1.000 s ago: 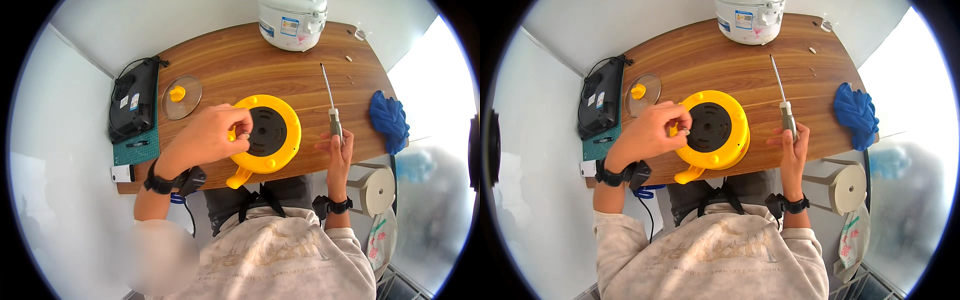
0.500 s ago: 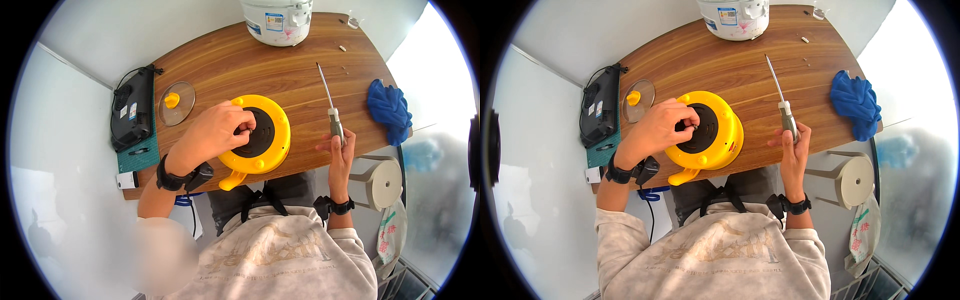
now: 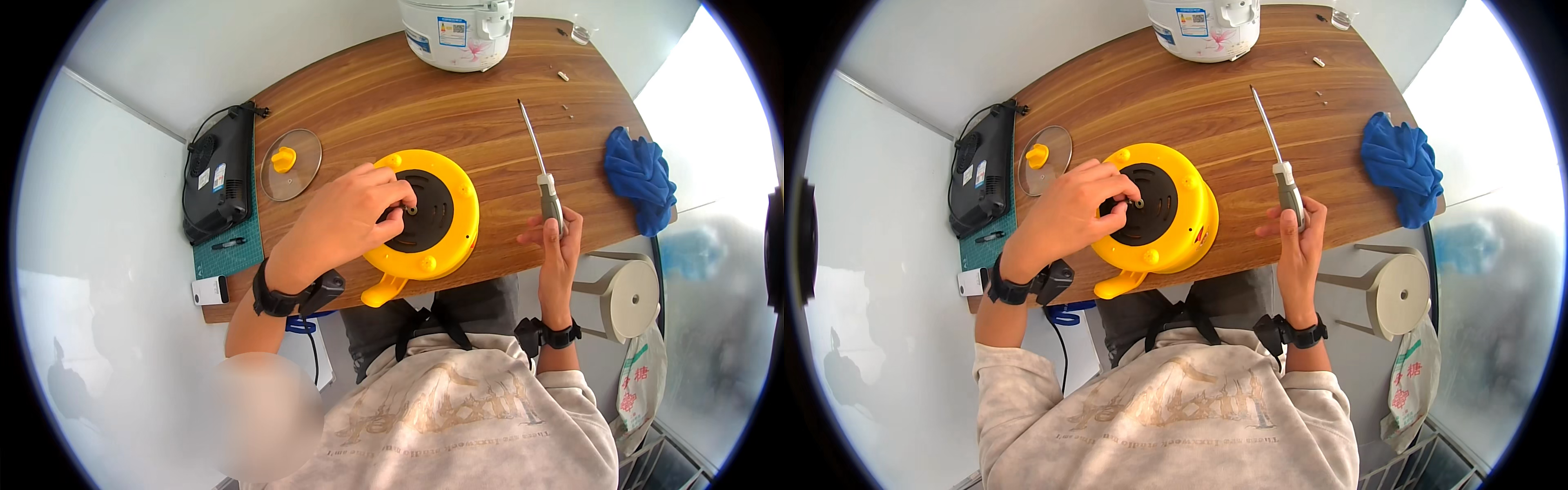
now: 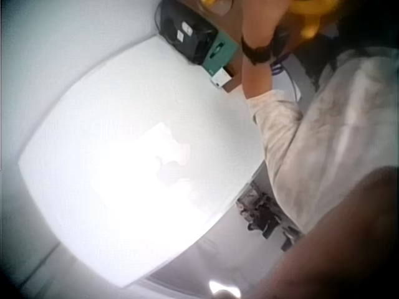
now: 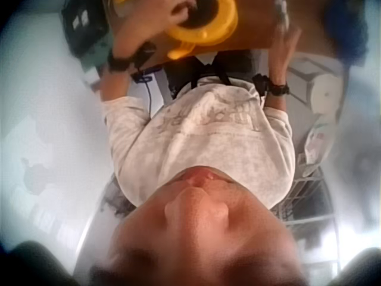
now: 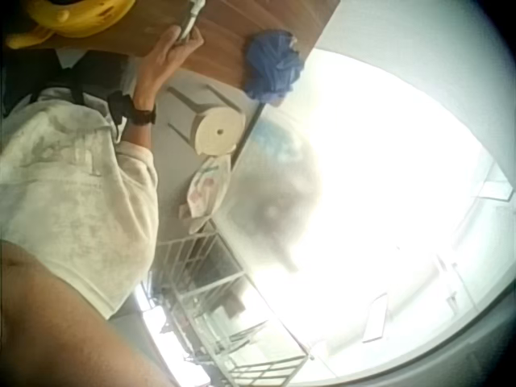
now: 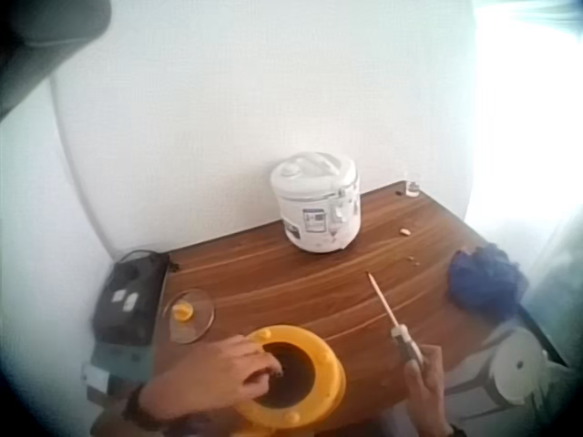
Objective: The person disassembles a yellow kettle by removing screws from the base, detaches the bottom cover, and then reassembles it by replacing the cover and tightening the screws.
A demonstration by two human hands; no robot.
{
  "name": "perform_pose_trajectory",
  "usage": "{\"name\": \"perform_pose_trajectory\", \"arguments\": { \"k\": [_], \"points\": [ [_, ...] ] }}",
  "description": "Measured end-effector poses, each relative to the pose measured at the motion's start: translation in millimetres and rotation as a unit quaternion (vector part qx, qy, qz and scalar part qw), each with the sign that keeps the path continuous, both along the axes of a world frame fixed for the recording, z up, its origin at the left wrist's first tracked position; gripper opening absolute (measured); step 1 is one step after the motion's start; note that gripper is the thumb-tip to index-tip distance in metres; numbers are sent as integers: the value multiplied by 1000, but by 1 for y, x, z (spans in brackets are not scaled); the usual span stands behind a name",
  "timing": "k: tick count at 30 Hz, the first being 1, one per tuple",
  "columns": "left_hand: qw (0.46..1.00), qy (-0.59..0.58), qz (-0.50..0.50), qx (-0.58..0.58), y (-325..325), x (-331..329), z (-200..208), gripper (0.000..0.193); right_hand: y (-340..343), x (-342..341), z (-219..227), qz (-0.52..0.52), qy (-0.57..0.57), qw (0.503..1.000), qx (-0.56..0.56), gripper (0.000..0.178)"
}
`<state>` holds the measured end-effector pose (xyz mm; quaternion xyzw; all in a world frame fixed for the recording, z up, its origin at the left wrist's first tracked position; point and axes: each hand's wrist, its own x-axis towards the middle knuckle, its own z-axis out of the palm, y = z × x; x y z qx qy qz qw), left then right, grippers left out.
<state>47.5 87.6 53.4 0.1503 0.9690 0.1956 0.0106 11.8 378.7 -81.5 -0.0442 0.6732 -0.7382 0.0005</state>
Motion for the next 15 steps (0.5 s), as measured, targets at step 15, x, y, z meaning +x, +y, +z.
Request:
{"name": "perform_pose_trajectory", "arguments": {
  "k": [15],
  "points": [
    [987, -57, 52, 138, -1, 4, 15, 14, 3, 3, -3, -7, -6, 1000, 16, 36]
  ]
}}
